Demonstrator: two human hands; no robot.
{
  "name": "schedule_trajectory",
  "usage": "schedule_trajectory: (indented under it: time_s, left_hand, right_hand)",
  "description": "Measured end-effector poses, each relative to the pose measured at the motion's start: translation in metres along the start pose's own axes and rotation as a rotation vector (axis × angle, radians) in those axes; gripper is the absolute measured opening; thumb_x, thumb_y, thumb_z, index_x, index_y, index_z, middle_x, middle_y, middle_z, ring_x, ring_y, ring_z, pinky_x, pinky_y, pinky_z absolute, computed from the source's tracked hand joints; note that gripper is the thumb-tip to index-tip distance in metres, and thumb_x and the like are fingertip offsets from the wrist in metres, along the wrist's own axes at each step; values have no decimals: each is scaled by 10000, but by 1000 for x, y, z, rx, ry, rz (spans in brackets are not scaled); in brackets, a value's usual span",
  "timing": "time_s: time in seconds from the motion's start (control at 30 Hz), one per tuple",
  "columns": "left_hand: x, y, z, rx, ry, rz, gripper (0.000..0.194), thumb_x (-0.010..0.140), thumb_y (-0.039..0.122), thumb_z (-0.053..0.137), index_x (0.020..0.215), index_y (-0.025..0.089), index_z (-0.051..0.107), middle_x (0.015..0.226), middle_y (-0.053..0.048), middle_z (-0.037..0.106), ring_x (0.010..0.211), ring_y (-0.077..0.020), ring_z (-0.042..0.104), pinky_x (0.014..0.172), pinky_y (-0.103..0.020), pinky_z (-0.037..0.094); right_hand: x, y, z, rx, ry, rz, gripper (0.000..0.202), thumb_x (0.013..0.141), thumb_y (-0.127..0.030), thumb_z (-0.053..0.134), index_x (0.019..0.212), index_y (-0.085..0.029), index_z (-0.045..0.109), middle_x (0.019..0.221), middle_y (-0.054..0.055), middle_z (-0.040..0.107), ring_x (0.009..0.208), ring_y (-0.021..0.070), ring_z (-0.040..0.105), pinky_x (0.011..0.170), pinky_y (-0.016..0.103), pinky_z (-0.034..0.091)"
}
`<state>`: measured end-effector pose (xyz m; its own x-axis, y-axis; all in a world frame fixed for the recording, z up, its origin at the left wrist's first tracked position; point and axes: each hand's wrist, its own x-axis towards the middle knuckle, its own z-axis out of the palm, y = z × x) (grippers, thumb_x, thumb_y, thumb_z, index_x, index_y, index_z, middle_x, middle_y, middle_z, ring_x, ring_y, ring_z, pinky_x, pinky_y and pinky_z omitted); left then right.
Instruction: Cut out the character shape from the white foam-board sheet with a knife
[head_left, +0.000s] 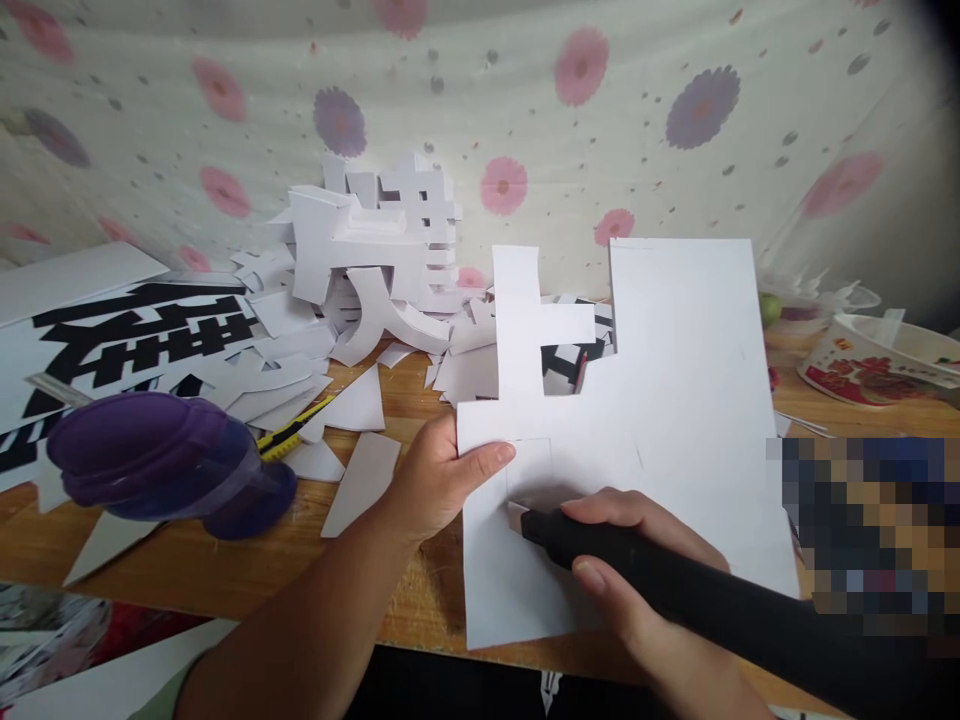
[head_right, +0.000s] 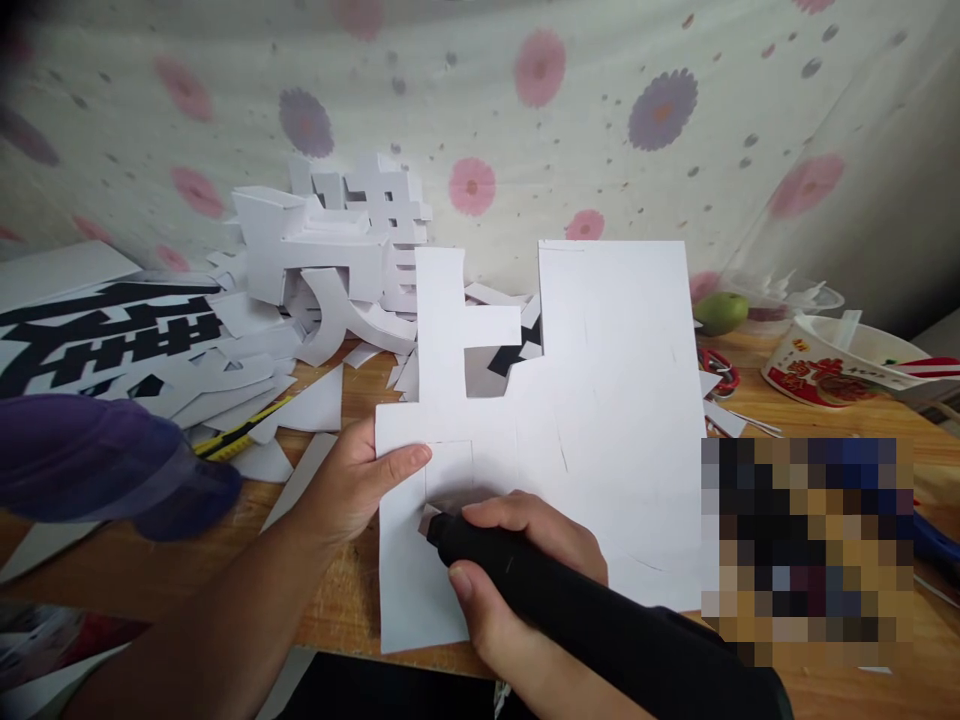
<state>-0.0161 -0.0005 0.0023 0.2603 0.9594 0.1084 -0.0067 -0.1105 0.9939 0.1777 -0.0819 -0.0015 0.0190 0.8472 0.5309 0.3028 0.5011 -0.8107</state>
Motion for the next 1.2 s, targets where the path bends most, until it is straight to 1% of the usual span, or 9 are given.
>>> schedule_trajectory:
  time_s: [0.1, 0.37, 0.5, 0.57, 0.67, 0.8, 0.9, 1.03, 1.2]
  left_hand:
    - [-1, 1, 1, -2, 1, 1, 320, 781, 374, 743, 1062, 223, 719, 1077, -66, 756, 1012, -293, 682, 845, -376, 531]
    - [-2, 4, 2, 2, -3, 15, 317, 786, 366, 735, 1064, 213, 726, 1098, -60, 754, 1039, -289, 677, 859, -359, 530]
    - [-2, 7, 4, 12, -15, 38, 316, 775, 358, 740, 1047, 197, 726, 1085, -59, 757, 1024, -285, 683, 854, -360, 537]
    - [-3, 8, 5, 58, 0, 29, 321, 751, 340, 764, 1035, 197, 724, 1043, -49, 765, 978, -271, 695, 818, -342, 546]
    - [-5, 9, 6, 134, 42, 20, 307, 742, 311, 776, 1029, 219, 720, 996, -19, 771, 923, -231, 703, 788, -305, 545]
    - [-8, 8, 9, 119, 67, 32, 280, 764, 307, 761, 1033, 250, 714, 1015, 14, 766, 941, -197, 695, 806, -270, 533]
    - [-9, 8, 9, 96, 58, 18, 263, 769, 304, 758, 1025, 255, 717, 1012, 19, 767, 942, -194, 694, 806, -267, 533]
    - [-9, 7, 6, 114, 33, 9, 277, 766, 330, 759, 1030, 255, 722, 1001, 7, 768, 933, -218, 690, 805, -301, 536]
    - [-9, 9, 3, 147, -16, 6, 252, 785, 343, 732, 1011, 232, 726, 939, -14, 761, 890, -236, 683, 771, -325, 534]
  right_hand:
    - [0, 0, 0, -1, 2, 5, 189, 757, -274, 748, 937, -283, 691, 800, -26, 759, 656, 137, 734, 582, 162, 590]
    - [-2, 2, 2, -8, 24, 52, 154, 761, -291, 745, 907, -281, 697, 766, -31, 755, 591, 123, 715, 512, 138, 562]
    - [1, -2, 4, -3, 40, 176, 112, 756, -304, 740, 860, -273, 709, 743, -38, 751, 599, 110, 706, 542, 128, 561]
    - [3, -6, 6, 7, 50, 249, 91, 747, -302, 740, 826, -266, 711, 712, -41, 743, 584, 104, 695, 546, 126, 558]
    - [4, -8, 8, 5, 55, 296, 108, 734, -334, 741, 809, -260, 717, 695, -33, 738, 560, 109, 681, 519, 136, 552]
    - [2, -5, 8, -81, 51, 300, 161, 711, -365, 765, 834, -266, 734, 770, -9, 758, 660, 147, 713, 583, 177, 582]
    - [0, -2, 8, -86, 57, 278, 127, 716, -352, 758, 820, -283, 739, 764, -18, 760, 648, 143, 713, 565, 173, 577]
    - [0, -2, 10, -60, 143, 261, 122, 692, -372, 766, 788, -299, 746, 728, -28, 755, 617, 135, 702, 559, 177, 571]
    - [-2, -9, 14, -82, 237, 344, 156, 663, -407, 770, 762, -290, 743, 716, -15, 742, 618, 145, 683, 558, 210, 549]
